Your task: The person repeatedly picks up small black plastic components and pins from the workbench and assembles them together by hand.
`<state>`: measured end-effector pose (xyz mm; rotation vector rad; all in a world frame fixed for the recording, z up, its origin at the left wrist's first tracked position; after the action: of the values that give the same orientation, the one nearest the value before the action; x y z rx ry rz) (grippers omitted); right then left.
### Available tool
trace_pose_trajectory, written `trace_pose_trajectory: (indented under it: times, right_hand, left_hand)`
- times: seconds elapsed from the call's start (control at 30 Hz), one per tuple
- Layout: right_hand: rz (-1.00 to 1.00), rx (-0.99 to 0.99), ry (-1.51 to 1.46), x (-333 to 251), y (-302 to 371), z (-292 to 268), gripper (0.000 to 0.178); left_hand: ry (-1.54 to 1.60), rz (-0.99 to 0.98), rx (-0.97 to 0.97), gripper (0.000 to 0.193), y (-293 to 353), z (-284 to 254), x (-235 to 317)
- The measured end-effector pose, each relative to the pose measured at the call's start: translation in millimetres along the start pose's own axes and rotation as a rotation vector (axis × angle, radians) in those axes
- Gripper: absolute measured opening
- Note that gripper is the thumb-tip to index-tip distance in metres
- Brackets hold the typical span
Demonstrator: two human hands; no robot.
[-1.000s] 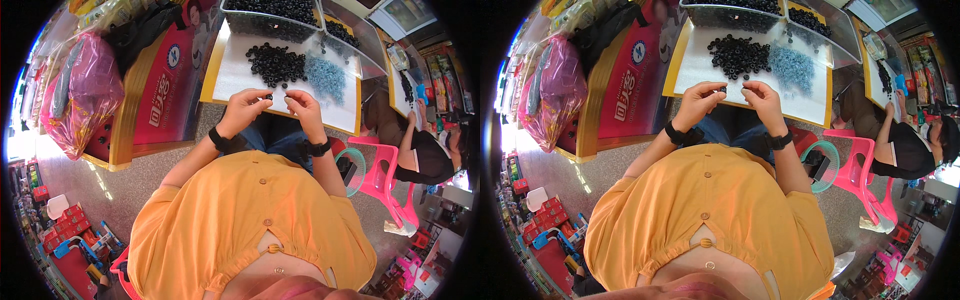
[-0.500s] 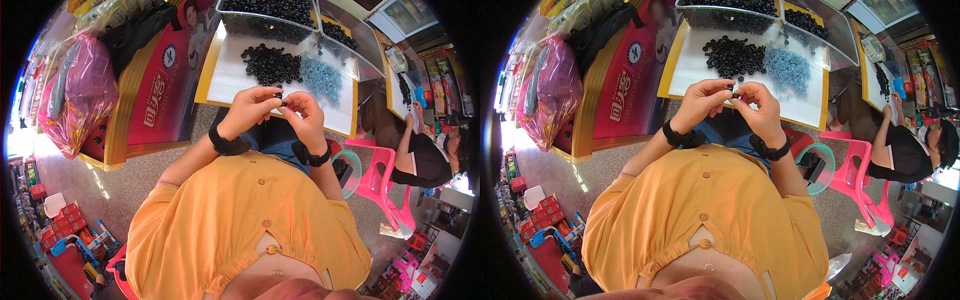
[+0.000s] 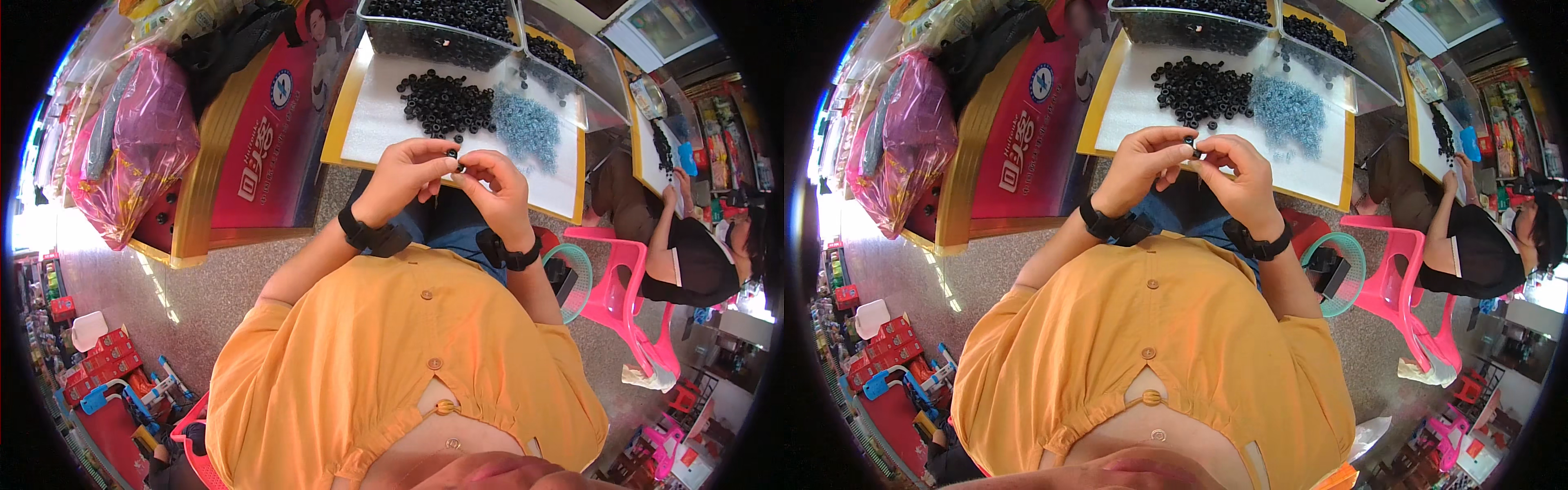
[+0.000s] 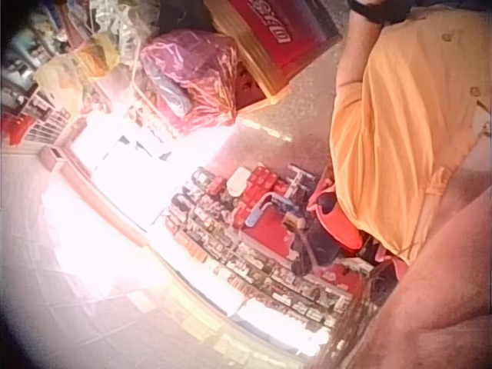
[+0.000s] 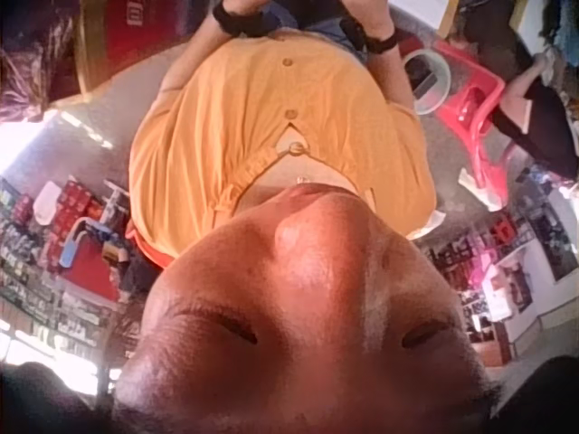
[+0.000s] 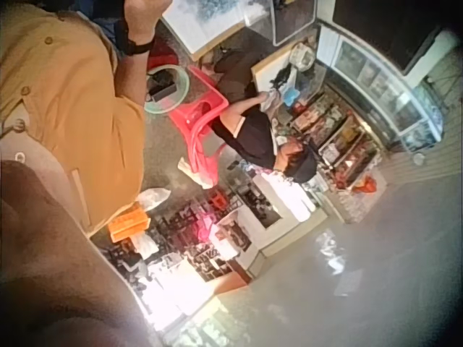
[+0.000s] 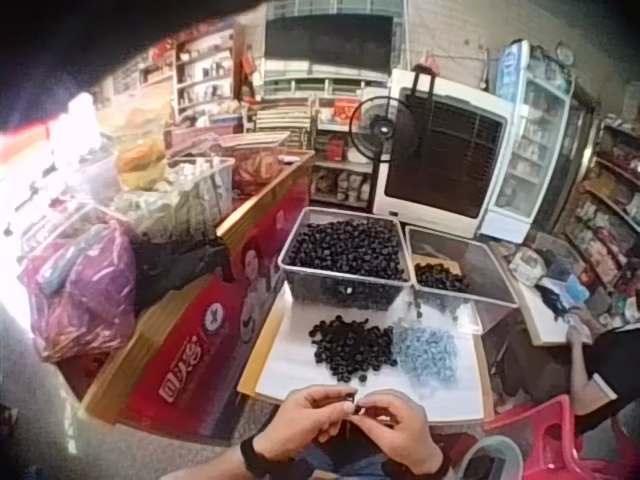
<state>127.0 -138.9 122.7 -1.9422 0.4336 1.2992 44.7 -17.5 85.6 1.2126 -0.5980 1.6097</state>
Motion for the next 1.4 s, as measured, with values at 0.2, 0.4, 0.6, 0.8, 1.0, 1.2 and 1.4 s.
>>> trace_pose_trajectory:
  times: [0.2, 0.4, 0.6, 0.8, 1.0, 1.2, 1.4]
  right_hand:
    - [-0.035, 0.008, 0.045, -1.2, 1.9, -1.9, 0.019]
    - [-0.056, 0.007, -0.010, -10.0, 3.7, -3.5, 0.017]
    - [-0.128, -0.013, 0.083, -18.6, 1.7, -3.5, 0.018]
    - [-0.062, -0.008, 0.025, -12.0, 1.3, -2.5, 0.017]
    - [-0.028, 0.036, -0.013, -5.2, 1.0, -1.3, 0.015]
    - [-0.087, 0.053, 0.022, -11.7, -2.0, 0.0, 0.014]
    - [0.191, 0.055, -0.373, 12.8, 1.8, 2.7, 0.016]
  left_hand:
    - [0.049, -0.004, -0.047, 0.028, 1.1, 2.3, 1.6]
    - [0.060, 0.015, -0.024, 0.027, 6.5, 3.0, 6.9]
    - [0.050, 0.006, -0.073, 0.027, 8.9, 8.2, 7.3]
    - [0.080, 0.013, -0.047, 0.027, 7.2, 5.6, 5.7]
    - [0.094, 0.042, -0.012, 0.029, 6.2, 3.1, 6.4]
    - [0.100, 0.070, -0.010, 0.029, 7.0, 2.6, 7.4]
    - [0.120, 0.083, -0.022, 0.029, 4.2, 4.2, 6.9]
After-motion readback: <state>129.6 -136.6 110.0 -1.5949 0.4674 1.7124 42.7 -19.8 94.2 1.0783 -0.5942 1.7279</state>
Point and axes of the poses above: each hand's wrist, its own y-axis away from the middle knuckle, its own z-axis out of the palm, x = y × z, the point moved 8 cm from there along -y, towards the middle knuckle, and after that the axes turned 4 degrees about x, right-handed, at the moved point
